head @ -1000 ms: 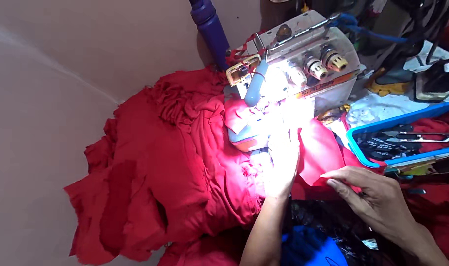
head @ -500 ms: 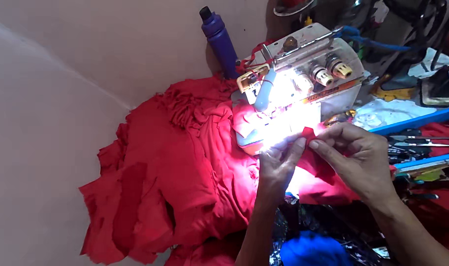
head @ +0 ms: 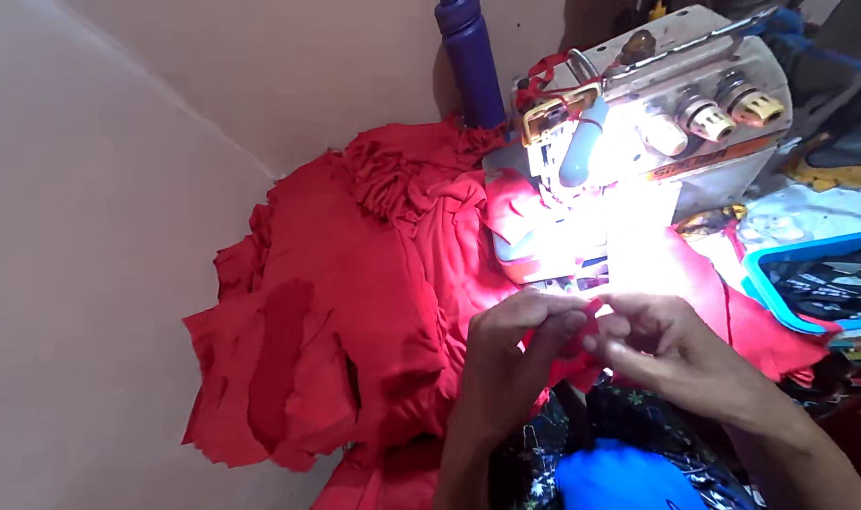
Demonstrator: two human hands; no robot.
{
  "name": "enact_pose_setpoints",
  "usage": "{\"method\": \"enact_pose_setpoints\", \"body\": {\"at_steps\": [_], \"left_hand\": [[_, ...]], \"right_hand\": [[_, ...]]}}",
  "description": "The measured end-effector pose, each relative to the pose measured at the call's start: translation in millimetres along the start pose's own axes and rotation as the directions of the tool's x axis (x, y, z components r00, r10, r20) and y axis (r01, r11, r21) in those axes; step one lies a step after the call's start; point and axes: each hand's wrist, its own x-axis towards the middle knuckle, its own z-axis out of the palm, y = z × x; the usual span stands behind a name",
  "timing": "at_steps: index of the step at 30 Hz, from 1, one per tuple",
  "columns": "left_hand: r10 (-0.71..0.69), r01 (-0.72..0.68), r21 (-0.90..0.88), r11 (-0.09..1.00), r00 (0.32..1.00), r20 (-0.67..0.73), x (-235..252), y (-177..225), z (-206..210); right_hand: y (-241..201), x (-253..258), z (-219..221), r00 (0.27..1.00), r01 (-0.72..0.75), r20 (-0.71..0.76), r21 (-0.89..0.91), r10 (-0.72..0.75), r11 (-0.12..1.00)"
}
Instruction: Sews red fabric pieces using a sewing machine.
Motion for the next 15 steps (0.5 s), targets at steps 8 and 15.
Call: {"method": "enact_pose_setpoints", "body": {"at_steps": [8,15], "left_hand": [[0.097,-0.096,0.015,0.995,0.993,-0.062,-5.4,2.3,-33.9],[0.127,-0.109,0.145,0.983,0.985,-0.117,31.7,-24.7,-24.7]], "right_hand": [[-6.5,-9.5,19.2,0.997,-0.01,0.08,0.024,0.009,1.0],[11.8,0.3,21.4,0.986,0.064,-0.14,-0.161,-0.087,0.985]]}}
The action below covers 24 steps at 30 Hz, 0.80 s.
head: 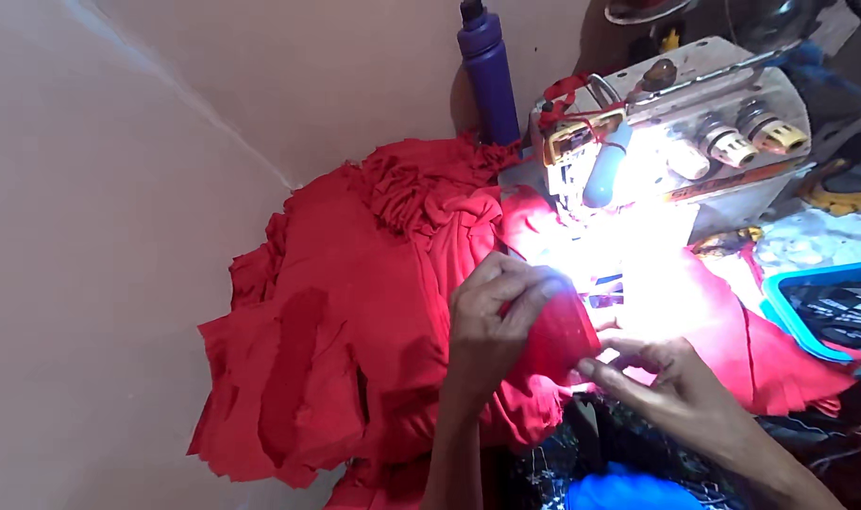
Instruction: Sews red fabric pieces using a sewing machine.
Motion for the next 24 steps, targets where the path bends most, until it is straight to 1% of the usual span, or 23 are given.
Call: {"method": "enact_pose_setpoints", "body": {"at_steps": [2,3,4,6,8,10,12,13,15,16,17,19,22,24], "left_hand": [[-0.041,0.042,-0.016,0.999,0.999,0.03,11.9,-17.3,10.8],[-0.086,0.087,-0.018,0.996,0.995,0.044,16.7,-23.2,16.8],[-0.13,0.131,-0.016,0.991,0.99,0.059,20.6,-28.5,23.0],[-0.173,0.174,-0.004,0.985,0.982,0.081,27.2,-41.5,35.6],[-0.211,0.202,0.092,0.975,0.972,0.105,29.9,-51.0,45.2],[-0.249,0.23,0.228,0.946,0.967,0.056,30.5,-59.3,58.1],[-0.242,0.231,0.329,0.916,0.97,-0.008,30.4,-63.9,68.6],[-0.212,0.217,0.391,0.894,0.976,-0.056,30.3,-65.6,73.9],[-0.174,0.205,0.507,0.837,0.979,-0.108,27.5,-63.0,80.0],[-0.123,0.171,0.55,0.817,0.985,-0.124,24.3,-60.8,82.4],[-0.069,0.132,0.575,0.808,0.989,-0.131,19.3,-58.1,84.8],[-0.008,0.078,0.621,0.78,0.993,-0.115,4.6,-51.2,92.1],[-0.016,0.091,0.669,0.738,0.993,-0.117,-15.9,-39.3,103.5],[-0.03,0.117,0.677,0.727,0.99,-0.138,-20.8,-38.3,108.7]], "right_hand": [[10.8,6.6,2.0,0.987,-0.097,-0.133,-0.032,0.091,0.995],[18.2,10.6,2.3,0.973,-0.148,-0.176,0.005,0.146,0.989],[25.3,14.0,2.7,0.959,-0.19,-0.209,0.039,0.194,0.981],[35.3,18.9,4.1,0.938,-0.236,-0.248,0.054,0.242,0.97],[42.3,22.6,5.9,0.923,-0.275,-0.265,0.053,0.279,0.96],[51.6,25.3,8.3,0.912,-0.291,-0.287,0.049,0.292,0.956],[57.1,26.6,10.1,0.909,-0.278,-0.315,0.023,0.271,0.96],[58.2,26.7,10.4,0.912,-0.26,-0.328,0.004,0.247,0.966],[57.5,23.5,12.0,0.916,-0.224,-0.353,-0.061,0.189,0.973],[56.5,21.0,13.0,0.915,-0.211,-0.368,-0.092,0.164,0.973],[55.8,17.9,14.2,0.913,-0.208,-0.38,-0.119,0.15,0.971],[56.4,9.8,16.4,0.907,-0.198,-0.402,-0.134,0.13,0.971],[57.2,-0.9,16.9,0.904,-0.129,-0.421,-0.105,0.074,0.986],[59.1,1.0,15.2,0.897,-0.105,-0.44,-0.114,0.045,0.988]]}}
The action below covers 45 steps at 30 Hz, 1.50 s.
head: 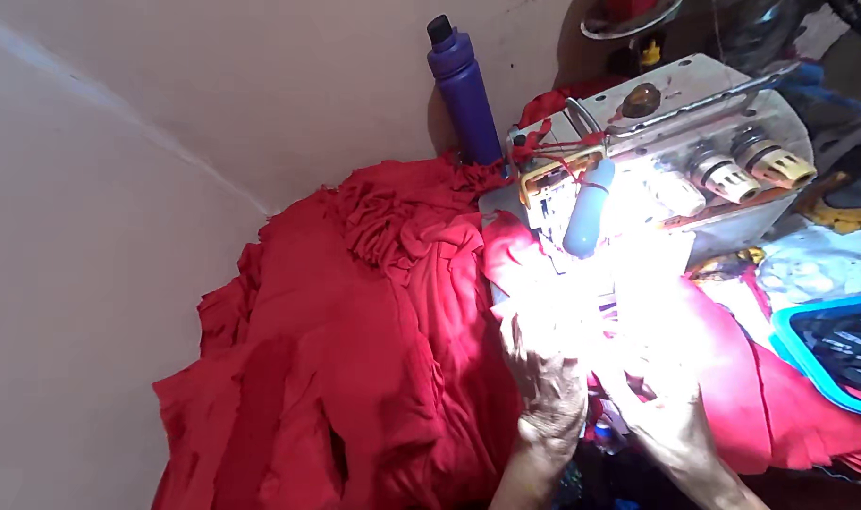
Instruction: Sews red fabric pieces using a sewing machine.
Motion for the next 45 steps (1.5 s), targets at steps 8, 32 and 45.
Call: {"method": "enact_pose_setpoints", "body": {"at_steps": [8,32,45], "left_hand": [[-0.201,0.214,-0.082,0.973,0.969,0.142,24.9,4.7,1.2],[-0.248,0.266,-0.562,0.783,0.962,0.111,-2.9,-81.6,-58.6],[-0.25,0.307,-0.59,0.747,0.951,0.179,-104.8,-35.1,-97.6]], "right_hand": [[3.1,33.6,8.7,0.998,0.035,-0.044,0.014,-0.034,0.999],[71.4,-79.1,-73.7,0.727,0.653,0.421,-0.667,-0.542,0.358],[36.1,-77.7,-99.7,0.843,0.52,0.392,-0.425,-0.368,0.741]]}}
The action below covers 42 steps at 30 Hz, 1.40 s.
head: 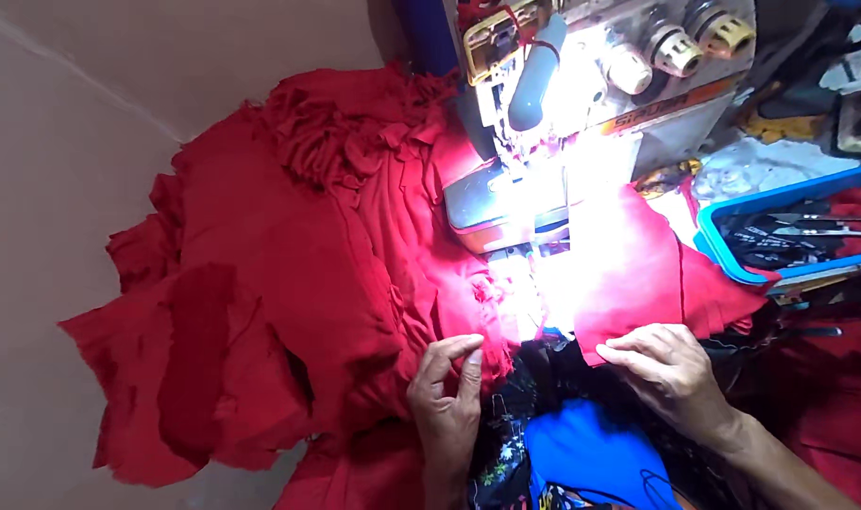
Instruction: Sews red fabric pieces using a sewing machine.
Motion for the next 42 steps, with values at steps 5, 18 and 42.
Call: {"method": "enact_pose_setpoints", "body": {"at_steps": [5,18,42], "left_hand": [[-0.047,0.051,-0.048,0.998,0.996,0.07,-6.8,2.4,20.5],[-0.245,0.686,-0.287,0.669,0.568,0.786,56.6,39.1,80.1],[-0.038,0.162,-0.463,0.871,0.963,0.265,97.8,64.2,122.9]], "right_hand": [[-11.5,21.6,-18.3,0.965,-0.246,0.134,0.168,0.225,0.955],[-10.2,71.9,-76.6,0.946,-0.214,-0.146,0.386,0.289,0.897],[1.2,113.1,-64.1,0.94,-0.127,-0.23,0.453,0.253,0.882]]}}
